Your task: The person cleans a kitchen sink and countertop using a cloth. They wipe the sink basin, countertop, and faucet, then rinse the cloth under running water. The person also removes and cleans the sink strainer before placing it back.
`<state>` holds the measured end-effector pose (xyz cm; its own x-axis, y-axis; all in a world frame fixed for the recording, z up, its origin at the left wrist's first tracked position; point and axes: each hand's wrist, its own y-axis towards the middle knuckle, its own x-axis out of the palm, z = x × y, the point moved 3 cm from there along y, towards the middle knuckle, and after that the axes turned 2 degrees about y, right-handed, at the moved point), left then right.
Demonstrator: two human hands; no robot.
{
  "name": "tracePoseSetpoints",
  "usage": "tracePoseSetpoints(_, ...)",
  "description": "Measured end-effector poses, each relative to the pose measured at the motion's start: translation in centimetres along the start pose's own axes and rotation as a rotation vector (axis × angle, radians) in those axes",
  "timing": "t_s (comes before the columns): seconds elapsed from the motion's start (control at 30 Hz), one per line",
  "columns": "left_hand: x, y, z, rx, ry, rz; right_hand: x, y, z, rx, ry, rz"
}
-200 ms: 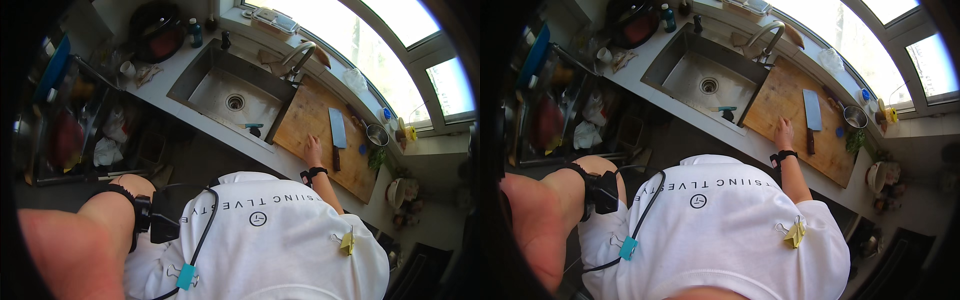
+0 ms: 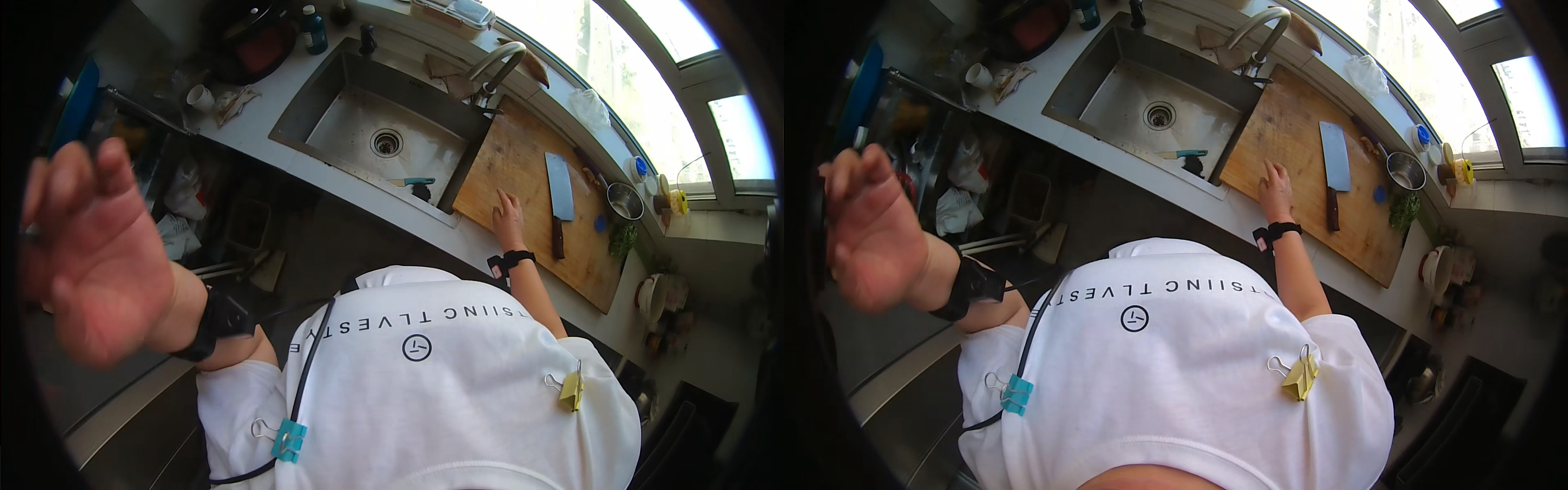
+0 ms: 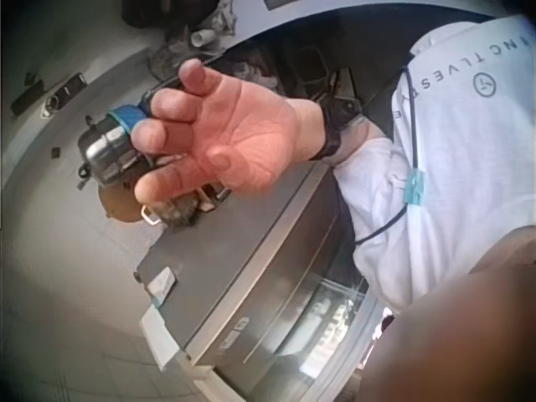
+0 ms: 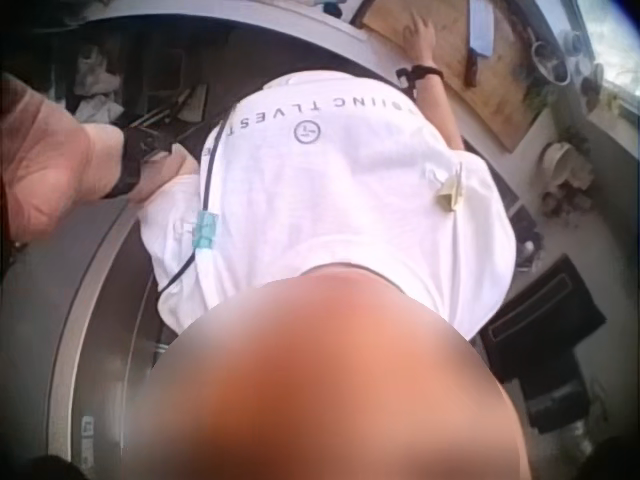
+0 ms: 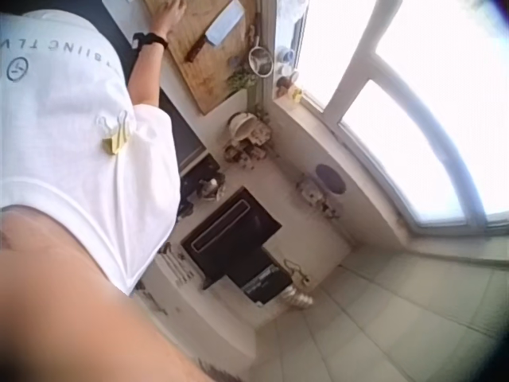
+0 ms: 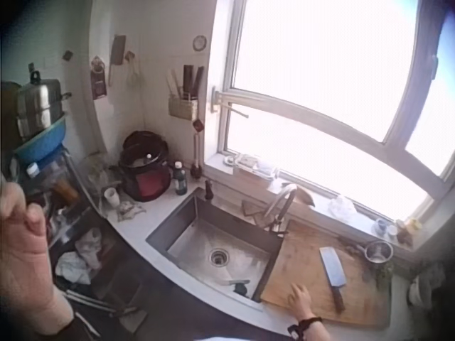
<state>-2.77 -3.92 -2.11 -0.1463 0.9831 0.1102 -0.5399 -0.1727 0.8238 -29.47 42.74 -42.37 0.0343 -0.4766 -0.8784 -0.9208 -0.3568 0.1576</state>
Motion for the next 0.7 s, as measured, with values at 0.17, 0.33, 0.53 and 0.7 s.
tracePoseSetpoints(0.17, -6.3, -11.4, -11.0, -0.629, -0.152, 0.544, 1.3, 0.6, -1.9, -0.015, 0.064, -0.023)
tracePoseSetpoints(0.33, -12.6, -22.8, -12.6, -0.812, -0.264, 0.870, 3.6, 2.7, -3.1, 0.104, 0.220, -0.045)
tracePoseSetpoints(0.53, -16.6, -30.0, -16.6, -0.953, -0.296, 1.049, 6.8, 9.8, -6.7, 0.063, 0.408, -0.080)
tracePoseSetpoints(0.7, -14.9, -30.3, -19.7, -0.979, -0.407, 1.065, 11.1, 22.1, -8.6, -0.008, 0.129, -0.199)
